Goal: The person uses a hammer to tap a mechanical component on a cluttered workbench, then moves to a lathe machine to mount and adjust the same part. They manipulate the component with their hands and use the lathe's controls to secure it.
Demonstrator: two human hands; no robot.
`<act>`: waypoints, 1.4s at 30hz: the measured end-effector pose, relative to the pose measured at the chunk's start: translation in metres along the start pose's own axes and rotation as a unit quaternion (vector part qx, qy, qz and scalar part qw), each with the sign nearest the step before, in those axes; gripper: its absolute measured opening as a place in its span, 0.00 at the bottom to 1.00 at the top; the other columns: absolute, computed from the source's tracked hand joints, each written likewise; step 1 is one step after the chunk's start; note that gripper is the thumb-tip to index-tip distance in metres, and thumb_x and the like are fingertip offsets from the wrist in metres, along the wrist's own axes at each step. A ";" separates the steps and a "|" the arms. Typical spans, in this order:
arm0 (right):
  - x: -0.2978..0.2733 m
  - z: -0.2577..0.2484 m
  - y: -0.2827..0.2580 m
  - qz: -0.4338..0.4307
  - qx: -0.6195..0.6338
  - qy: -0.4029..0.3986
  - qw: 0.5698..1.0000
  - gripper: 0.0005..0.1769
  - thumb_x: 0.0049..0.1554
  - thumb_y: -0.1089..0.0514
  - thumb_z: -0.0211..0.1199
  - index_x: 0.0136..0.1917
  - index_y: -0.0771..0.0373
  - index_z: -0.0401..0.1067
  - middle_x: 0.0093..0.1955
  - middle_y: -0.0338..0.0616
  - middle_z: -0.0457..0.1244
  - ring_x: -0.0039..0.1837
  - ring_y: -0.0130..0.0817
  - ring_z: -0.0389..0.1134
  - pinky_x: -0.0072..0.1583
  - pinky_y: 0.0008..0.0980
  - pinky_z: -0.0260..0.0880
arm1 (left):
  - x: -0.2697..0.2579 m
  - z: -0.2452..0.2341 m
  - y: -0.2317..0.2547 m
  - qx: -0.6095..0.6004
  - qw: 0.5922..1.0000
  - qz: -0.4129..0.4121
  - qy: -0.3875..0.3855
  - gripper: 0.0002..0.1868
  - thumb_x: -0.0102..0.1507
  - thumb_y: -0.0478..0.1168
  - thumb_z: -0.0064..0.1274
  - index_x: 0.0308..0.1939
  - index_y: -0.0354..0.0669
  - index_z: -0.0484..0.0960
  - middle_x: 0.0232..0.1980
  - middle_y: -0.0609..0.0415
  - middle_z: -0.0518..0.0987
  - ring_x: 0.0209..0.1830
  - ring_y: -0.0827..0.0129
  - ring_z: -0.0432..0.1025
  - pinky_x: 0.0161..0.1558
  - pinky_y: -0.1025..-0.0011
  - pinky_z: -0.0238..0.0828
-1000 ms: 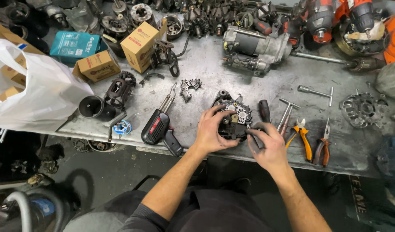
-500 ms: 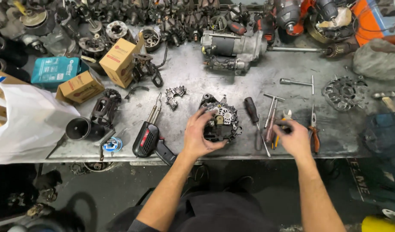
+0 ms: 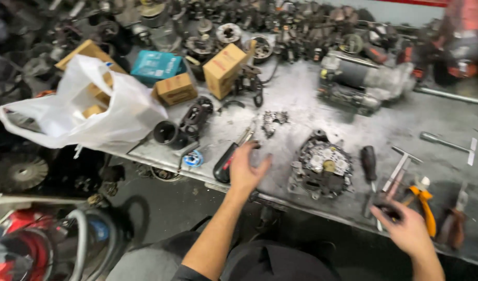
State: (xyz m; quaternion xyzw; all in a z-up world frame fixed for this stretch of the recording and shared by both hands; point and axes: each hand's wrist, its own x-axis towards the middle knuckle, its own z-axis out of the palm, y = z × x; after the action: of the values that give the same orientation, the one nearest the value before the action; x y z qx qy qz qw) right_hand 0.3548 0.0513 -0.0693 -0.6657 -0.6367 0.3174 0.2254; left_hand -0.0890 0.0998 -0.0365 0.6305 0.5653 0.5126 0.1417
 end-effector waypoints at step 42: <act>-0.092 0.019 0.150 0.035 -0.093 0.066 0.993 0.21 0.46 0.52 0.77 0.54 0.56 0.82 0.46 0.45 0.74 0.53 0.33 0.75 0.64 0.32 0.71 | 0.137 0.060 -0.074 0.481 0.844 0.174 -0.162 0.07 0.53 0.41 0.54 0.26 0.49 0.87 0.43 0.56 0.79 0.51 0.62 0.67 0.49 0.65 0.62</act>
State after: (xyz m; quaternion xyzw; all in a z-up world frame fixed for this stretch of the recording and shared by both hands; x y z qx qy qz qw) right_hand 0.4483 -0.0548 -0.1756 -0.7250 -0.6236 0.2199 0.1927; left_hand -0.1053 0.2653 -0.0520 0.7818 0.5909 0.0832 -0.1807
